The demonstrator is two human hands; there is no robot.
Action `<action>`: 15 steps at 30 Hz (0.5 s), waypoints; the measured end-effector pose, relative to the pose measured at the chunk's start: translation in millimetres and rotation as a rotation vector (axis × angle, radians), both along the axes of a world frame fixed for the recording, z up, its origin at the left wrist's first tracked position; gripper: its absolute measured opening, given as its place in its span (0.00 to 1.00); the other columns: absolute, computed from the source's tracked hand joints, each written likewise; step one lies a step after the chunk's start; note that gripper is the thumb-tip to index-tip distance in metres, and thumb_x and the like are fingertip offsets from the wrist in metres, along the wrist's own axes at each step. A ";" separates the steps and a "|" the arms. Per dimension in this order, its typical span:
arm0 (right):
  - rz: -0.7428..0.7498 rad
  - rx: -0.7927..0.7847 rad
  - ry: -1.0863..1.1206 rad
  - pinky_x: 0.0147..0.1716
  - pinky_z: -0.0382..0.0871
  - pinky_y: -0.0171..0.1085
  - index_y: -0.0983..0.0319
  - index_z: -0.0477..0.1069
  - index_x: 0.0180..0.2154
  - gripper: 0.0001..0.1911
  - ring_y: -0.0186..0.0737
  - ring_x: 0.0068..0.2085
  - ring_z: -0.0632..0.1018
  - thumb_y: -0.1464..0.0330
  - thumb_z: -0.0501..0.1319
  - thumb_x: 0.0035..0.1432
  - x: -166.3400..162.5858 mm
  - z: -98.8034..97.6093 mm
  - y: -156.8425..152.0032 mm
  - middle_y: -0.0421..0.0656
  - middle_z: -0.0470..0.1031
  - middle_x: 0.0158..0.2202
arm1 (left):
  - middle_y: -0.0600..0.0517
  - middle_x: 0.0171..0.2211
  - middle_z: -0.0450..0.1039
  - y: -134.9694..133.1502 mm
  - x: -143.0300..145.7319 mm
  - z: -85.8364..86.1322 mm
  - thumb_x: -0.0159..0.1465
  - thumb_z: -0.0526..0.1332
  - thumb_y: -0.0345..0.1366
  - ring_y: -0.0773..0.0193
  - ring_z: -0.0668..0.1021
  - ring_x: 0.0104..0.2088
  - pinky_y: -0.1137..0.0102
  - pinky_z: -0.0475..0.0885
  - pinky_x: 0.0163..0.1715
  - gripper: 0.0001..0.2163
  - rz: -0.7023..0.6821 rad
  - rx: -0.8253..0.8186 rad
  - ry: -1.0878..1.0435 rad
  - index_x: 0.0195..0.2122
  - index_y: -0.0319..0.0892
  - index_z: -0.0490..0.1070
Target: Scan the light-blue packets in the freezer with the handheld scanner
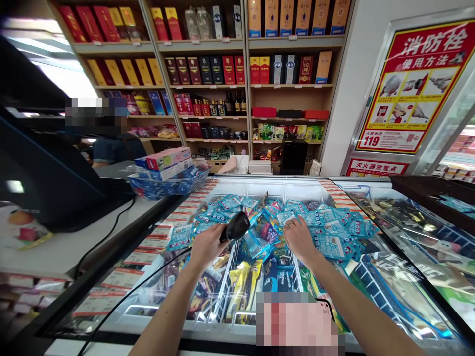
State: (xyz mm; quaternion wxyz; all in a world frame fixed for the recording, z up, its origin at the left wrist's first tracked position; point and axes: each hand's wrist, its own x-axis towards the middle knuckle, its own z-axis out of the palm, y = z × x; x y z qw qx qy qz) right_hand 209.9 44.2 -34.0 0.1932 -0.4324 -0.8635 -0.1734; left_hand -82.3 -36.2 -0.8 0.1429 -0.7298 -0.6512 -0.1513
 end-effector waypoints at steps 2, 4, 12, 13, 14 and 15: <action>0.057 -0.016 0.017 0.56 0.47 0.51 0.60 0.72 0.39 0.12 0.47 0.49 0.67 0.68 0.51 0.59 -10.6 0.4 -1.3 0.48 0.72 0.43 | 0.50 0.39 0.71 -4.9 -9.6 3.7 0.58 0.54 0.40 0.60 0.74 0.38 0.70 0.64 0.30 0.13 0.056 0.008 -0.006 0.44 0.45 0.65; 0.127 -0.056 0.027 0.55 0.50 0.49 0.59 0.69 0.45 0.14 0.46 0.51 0.65 0.67 0.50 0.59 -24.5 -1.5 -2.8 0.48 0.70 0.46 | 0.50 0.40 0.71 -11.2 -23.1 5.6 0.58 0.54 0.40 0.59 0.74 0.38 0.70 0.64 0.30 0.14 0.099 0.027 0.000 0.45 0.45 0.64; 0.137 -0.239 0.183 0.47 0.60 0.41 0.61 0.62 0.52 0.20 0.42 0.47 0.69 0.62 0.50 0.60 -86.4 -1.8 16.3 0.47 0.70 0.45 | 0.48 0.39 0.71 -36.1 -78.7 6.0 0.60 0.51 0.44 0.58 0.74 0.37 0.69 0.62 0.27 0.15 0.481 0.097 -0.064 0.45 0.45 0.65; 0.132 -0.242 0.208 0.48 0.60 0.41 0.61 0.61 0.52 0.20 0.42 0.48 0.69 0.61 0.50 0.60 -93.4 -0.1 22.5 0.48 0.69 0.46 | 0.48 0.38 0.72 -37.6 -81.2 6.6 0.60 0.51 0.44 0.58 0.74 0.36 0.69 0.61 0.27 0.15 0.513 0.102 -0.072 0.44 0.45 0.65; 0.129 -0.244 0.233 0.49 0.59 0.41 0.61 0.61 0.53 0.21 0.42 0.49 0.68 0.61 0.49 0.61 -100.5 1.5 29.3 0.48 0.68 0.47 | 0.47 0.38 0.72 -38.5 -82.6 7.1 0.60 0.51 0.43 0.58 0.74 0.36 0.69 0.61 0.26 0.14 0.551 0.113 -0.080 0.44 0.44 0.65; 0.133 -0.249 0.256 0.50 0.58 0.41 0.61 0.60 0.54 0.21 0.42 0.50 0.67 0.60 0.48 0.61 -107.7 2.7 36.7 0.48 0.68 0.48 | 0.47 0.38 0.72 -39.0 -83.2 7.5 0.60 0.51 0.42 0.58 0.74 0.36 0.69 0.60 0.26 0.14 0.599 0.131 -0.087 0.44 0.44 0.65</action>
